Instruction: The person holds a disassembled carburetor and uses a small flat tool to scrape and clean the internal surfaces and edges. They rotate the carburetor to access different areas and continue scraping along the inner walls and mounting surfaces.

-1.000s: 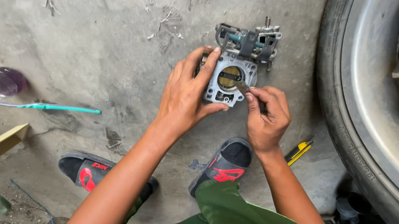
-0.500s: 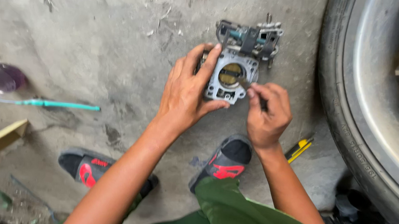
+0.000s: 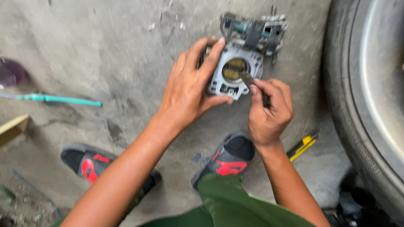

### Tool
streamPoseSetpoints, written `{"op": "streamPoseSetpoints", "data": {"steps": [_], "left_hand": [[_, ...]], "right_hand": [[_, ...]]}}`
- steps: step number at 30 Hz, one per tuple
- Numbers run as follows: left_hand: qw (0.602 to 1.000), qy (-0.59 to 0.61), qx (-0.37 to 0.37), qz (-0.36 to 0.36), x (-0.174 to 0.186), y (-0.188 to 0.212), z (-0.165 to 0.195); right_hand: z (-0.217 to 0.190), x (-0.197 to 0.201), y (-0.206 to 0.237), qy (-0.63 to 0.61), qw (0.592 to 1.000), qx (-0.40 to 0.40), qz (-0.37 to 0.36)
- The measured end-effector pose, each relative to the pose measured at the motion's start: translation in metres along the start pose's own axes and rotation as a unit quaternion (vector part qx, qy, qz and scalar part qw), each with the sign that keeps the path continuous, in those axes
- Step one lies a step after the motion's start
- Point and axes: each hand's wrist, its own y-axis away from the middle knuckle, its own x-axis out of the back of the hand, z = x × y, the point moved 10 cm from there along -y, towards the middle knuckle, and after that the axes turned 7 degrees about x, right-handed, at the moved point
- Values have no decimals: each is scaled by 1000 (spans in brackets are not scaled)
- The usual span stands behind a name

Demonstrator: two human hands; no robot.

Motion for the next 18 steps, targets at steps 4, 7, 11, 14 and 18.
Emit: {"op": "streamPoseSetpoints", "data": {"steps": [4, 7, 11, 14, 18], "left_hand": [[1000, 6, -8, 11, 4, -1, 4], [1000, 7, 2, -6, 5, 0, 4], [1000, 6, -25, 16, 10, -3, 11], [1000, 4, 2, 0, 7, -1, 8], [1000, -1, -10, 6, 4, -4, 5]], "right_hand": [[-7, -1, 0, -4, 1000, 29, 6], [-1, 3, -1, 3, 1000, -8, 19], [-11, 2, -5, 12, 999, 33, 6], [-9, 1, -3, 28, 999, 15, -9], [-5, 1, -3, 16, 1000, 7, 2]]}}
